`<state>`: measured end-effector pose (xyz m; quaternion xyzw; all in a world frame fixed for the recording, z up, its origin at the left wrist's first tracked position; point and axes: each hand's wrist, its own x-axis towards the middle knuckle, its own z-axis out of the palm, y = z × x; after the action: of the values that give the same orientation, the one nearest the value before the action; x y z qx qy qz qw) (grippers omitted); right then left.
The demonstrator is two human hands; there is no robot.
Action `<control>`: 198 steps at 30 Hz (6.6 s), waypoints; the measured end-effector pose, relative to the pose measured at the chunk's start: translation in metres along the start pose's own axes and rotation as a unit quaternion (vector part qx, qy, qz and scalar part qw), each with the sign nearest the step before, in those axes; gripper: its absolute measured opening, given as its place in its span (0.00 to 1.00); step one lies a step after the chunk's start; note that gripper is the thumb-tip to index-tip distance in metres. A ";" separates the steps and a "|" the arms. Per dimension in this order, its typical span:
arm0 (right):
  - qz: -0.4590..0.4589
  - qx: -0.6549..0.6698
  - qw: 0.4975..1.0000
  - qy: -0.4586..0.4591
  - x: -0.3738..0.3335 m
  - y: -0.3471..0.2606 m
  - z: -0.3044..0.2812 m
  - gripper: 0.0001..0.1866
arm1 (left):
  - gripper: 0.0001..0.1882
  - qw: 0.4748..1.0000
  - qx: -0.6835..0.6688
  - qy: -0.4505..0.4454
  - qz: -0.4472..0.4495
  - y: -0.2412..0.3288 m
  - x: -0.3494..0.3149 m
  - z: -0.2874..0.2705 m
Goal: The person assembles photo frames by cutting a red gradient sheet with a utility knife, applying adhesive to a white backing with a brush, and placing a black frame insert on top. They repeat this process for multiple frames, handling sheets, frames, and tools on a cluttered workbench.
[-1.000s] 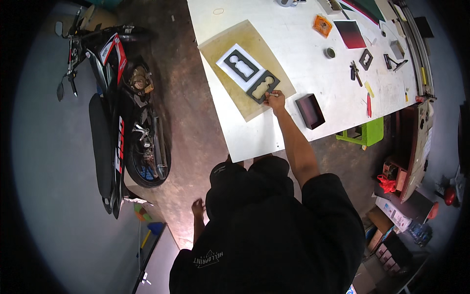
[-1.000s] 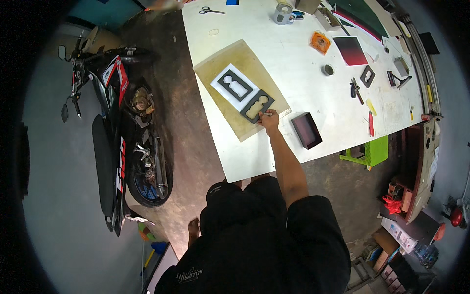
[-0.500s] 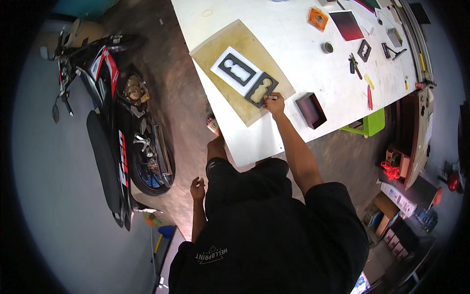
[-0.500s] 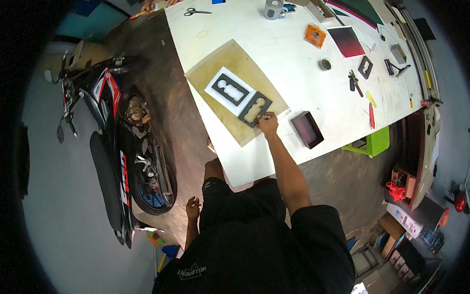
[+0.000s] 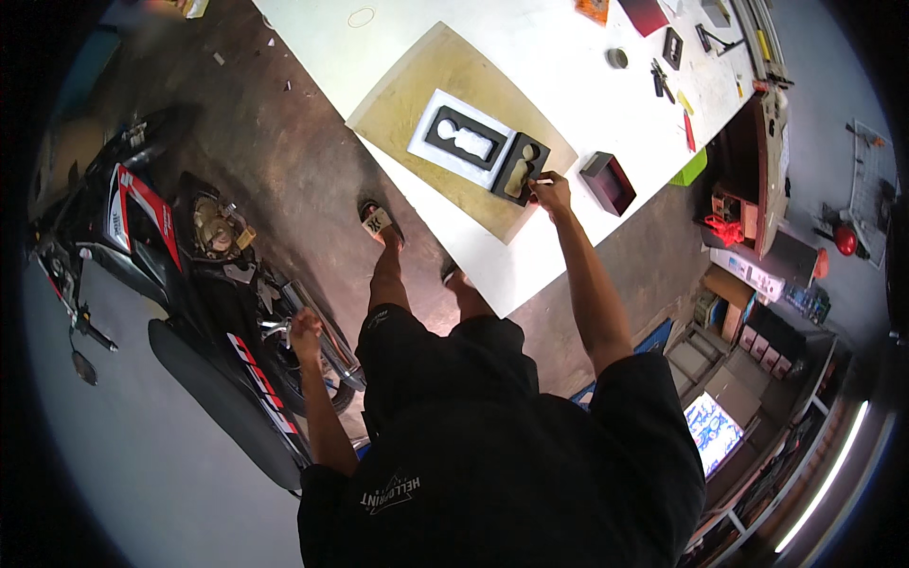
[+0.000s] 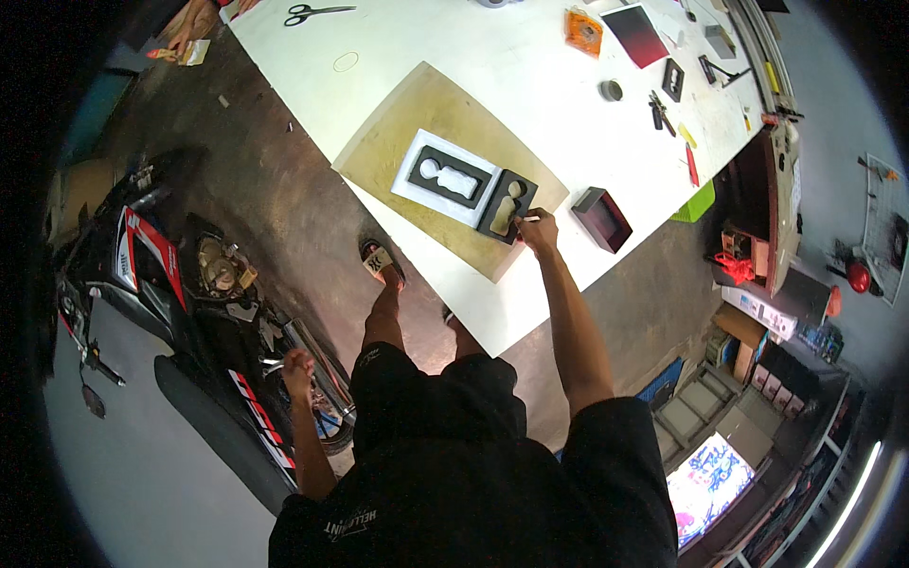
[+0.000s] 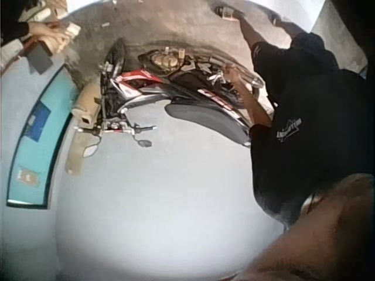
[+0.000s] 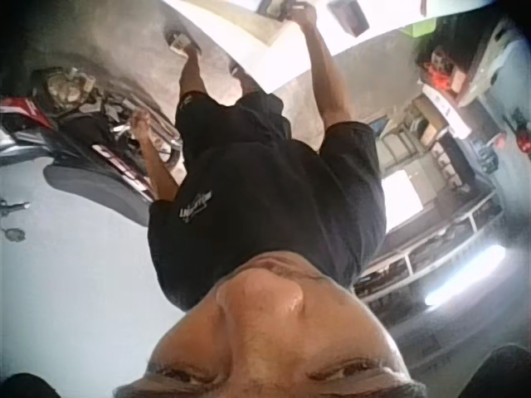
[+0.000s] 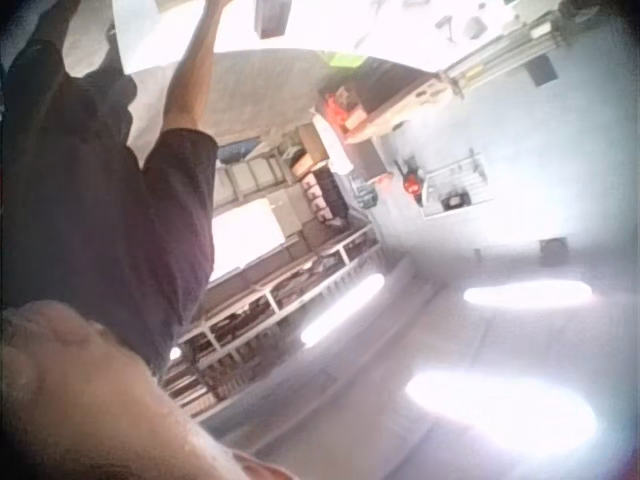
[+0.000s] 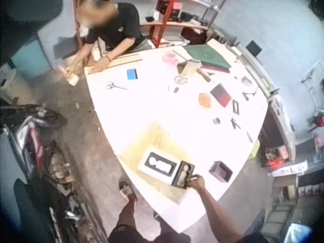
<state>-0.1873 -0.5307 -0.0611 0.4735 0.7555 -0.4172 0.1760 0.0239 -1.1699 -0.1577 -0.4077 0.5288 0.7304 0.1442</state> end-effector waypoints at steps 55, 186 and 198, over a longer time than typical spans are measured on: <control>0.027 -0.075 0.978 0.193 -0.039 -0.021 0.031 0.17 | 0.21 0.814 0.557 -0.165 0.003 0.305 0.162 0.244; -0.531 -0.069 0.801 0.267 0.181 0.022 -0.648 0.08 | 0.20 0.807 0.420 0.380 0.169 0.014 -0.034 0.672; -0.323 -0.254 0.801 0.436 0.084 0.157 -0.647 0.15 | 0.26 0.865 0.427 0.241 0.105 0.016 -0.033 0.659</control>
<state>-0.0091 0.0647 0.1921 0.2728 0.9404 0.0071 -0.2031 -0.2581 -0.5823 -0.0511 -0.4115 0.8470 0.3229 0.0944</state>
